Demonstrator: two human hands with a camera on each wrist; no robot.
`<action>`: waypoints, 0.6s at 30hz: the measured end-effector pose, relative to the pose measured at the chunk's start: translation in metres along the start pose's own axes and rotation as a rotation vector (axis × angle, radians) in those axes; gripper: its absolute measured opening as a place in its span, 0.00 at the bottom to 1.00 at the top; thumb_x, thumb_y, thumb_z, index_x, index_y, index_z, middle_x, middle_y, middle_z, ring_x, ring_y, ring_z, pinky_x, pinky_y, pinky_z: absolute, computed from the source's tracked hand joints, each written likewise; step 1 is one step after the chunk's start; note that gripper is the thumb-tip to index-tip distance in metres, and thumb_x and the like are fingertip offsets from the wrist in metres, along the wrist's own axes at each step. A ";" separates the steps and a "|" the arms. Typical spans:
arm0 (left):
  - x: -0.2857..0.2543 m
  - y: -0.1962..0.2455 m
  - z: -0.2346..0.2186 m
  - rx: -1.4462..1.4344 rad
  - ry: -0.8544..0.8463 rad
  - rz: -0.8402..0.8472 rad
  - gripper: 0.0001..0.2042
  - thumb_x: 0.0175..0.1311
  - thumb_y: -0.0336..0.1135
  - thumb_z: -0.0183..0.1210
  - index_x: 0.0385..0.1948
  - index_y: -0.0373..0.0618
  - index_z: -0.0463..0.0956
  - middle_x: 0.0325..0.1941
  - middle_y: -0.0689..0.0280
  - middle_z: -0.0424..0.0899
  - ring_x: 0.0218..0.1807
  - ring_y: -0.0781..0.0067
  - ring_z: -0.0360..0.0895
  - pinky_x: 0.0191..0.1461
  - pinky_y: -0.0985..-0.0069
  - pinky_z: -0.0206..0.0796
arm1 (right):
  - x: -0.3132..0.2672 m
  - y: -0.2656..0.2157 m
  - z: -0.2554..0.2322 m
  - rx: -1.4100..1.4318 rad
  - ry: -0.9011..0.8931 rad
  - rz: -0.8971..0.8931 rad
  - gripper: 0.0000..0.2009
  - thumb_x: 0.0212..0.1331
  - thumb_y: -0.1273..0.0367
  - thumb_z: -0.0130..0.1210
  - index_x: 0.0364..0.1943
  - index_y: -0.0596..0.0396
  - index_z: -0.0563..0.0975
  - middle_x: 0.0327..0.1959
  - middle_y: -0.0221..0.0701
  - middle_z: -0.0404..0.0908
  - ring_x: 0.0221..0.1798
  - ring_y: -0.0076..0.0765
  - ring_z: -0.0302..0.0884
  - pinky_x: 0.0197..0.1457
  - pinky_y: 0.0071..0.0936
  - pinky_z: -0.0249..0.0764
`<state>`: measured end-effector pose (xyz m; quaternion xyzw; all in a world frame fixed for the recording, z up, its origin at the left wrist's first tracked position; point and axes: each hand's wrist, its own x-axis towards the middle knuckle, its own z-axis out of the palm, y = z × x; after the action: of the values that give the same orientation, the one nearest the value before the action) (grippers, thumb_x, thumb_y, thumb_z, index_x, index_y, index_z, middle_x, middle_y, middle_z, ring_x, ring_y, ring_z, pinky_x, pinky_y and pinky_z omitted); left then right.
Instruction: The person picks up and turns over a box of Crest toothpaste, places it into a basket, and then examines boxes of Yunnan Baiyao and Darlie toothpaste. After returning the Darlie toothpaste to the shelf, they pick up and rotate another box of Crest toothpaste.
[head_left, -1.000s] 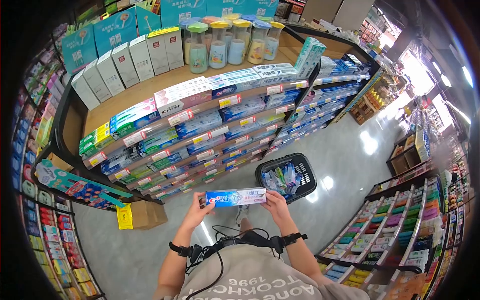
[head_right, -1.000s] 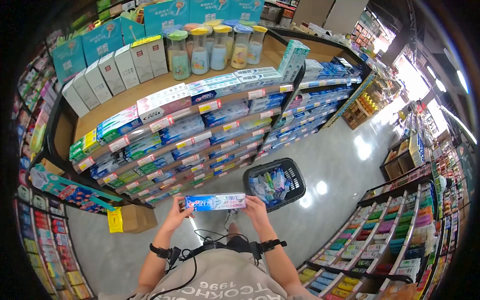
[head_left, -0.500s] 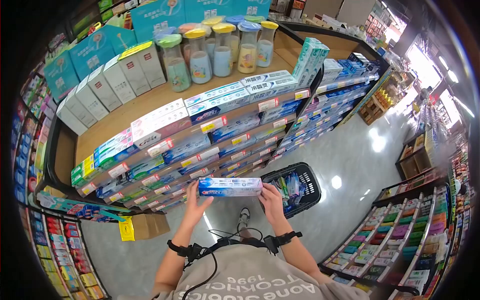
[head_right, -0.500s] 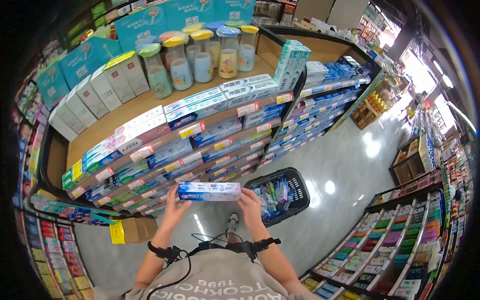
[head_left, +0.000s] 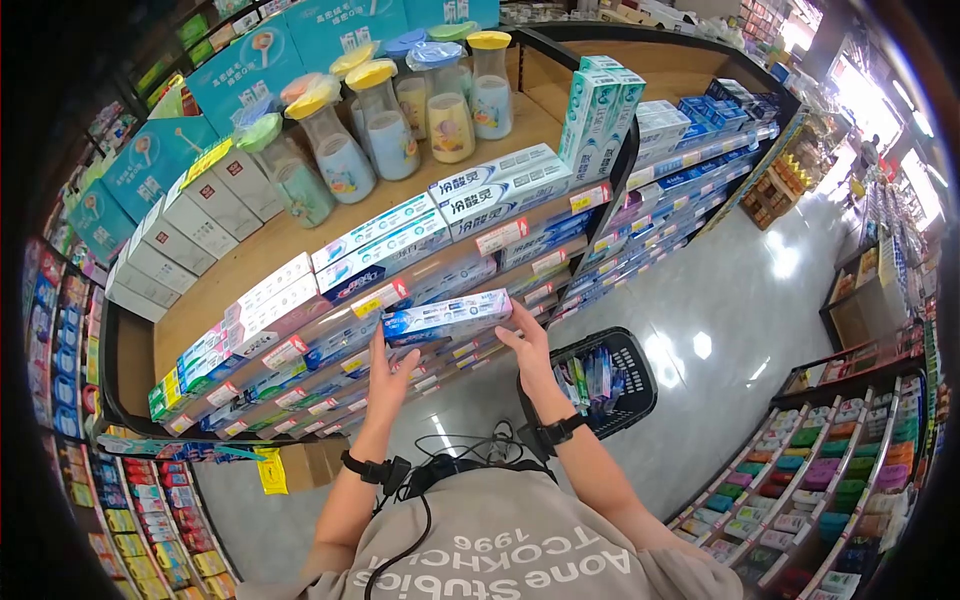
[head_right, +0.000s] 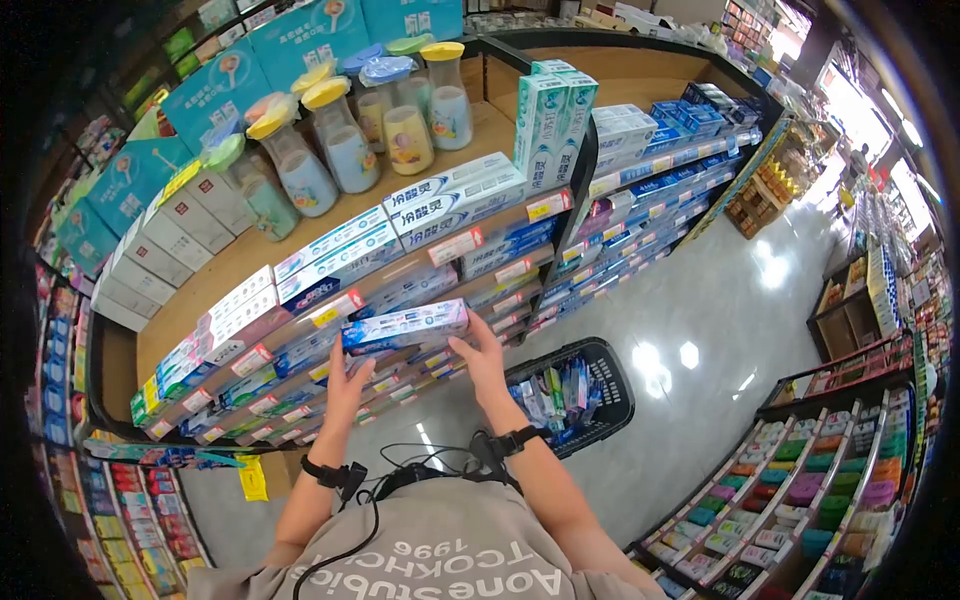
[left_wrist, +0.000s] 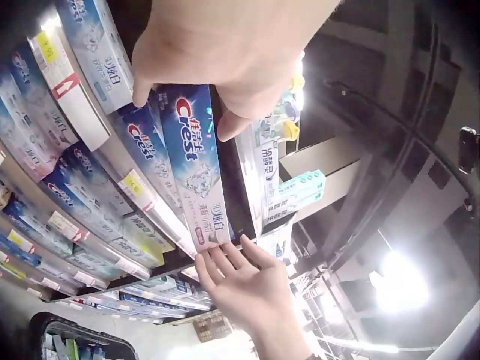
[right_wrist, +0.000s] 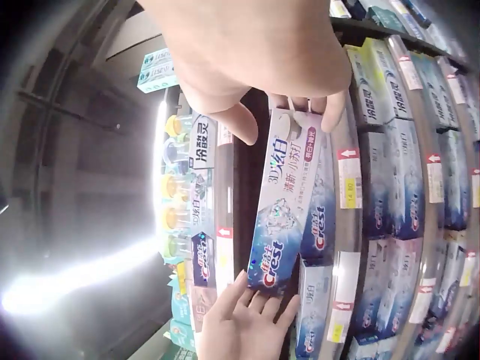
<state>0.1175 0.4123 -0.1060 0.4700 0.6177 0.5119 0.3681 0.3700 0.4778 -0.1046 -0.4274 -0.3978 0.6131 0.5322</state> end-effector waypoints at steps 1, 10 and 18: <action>0.003 0.001 0.001 -0.012 -0.004 0.000 0.41 0.66 0.34 0.66 0.77 0.41 0.50 0.77 0.55 0.56 0.76 0.59 0.61 0.74 0.60 0.61 | 0.009 -0.003 0.001 -0.026 -0.006 -0.005 0.30 0.57 0.77 0.62 0.68 0.59 0.72 0.61 0.32 0.78 0.64 0.31 0.71 0.69 0.30 0.64; 0.028 -0.005 -0.005 0.085 0.000 0.019 0.44 0.66 0.42 0.66 0.77 0.34 0.48 0.77 0.48 0.59 0.77 0.54 0.59 0.77 0.58 0.55 | 0.062 -0.002 0.010 -0.035 -0.085 -0.036 0.31 0.58 0.79 0.60 0.69 0.59 0.71 0.62 0.33 0.78 0.65 0.33 0.71 0.69 0.31 0.66; 0.044 -0.018 0.008 -0.044 0.020 -0.033 0.43 0.66 0.43 0.67 0.75 0.32 0.51 0.75 0.47 0.62 0.76 0.54 0.62 0.79 0.60 0.53 | 0.097 0.009 0.014 -0.082 -0.041 -0.058 0.32 0.56 0.77 0.62 0.69 0.62 0.69 0.66 0.35 0.76 0.69 0.36 0.69 0.73 0.32 0.60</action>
<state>0.1085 0.4559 -0.1239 0.4464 0.6175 0.5240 0.3806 0.3467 0.5723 -0.1185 -0.4244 -0.4455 0.5893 0.5236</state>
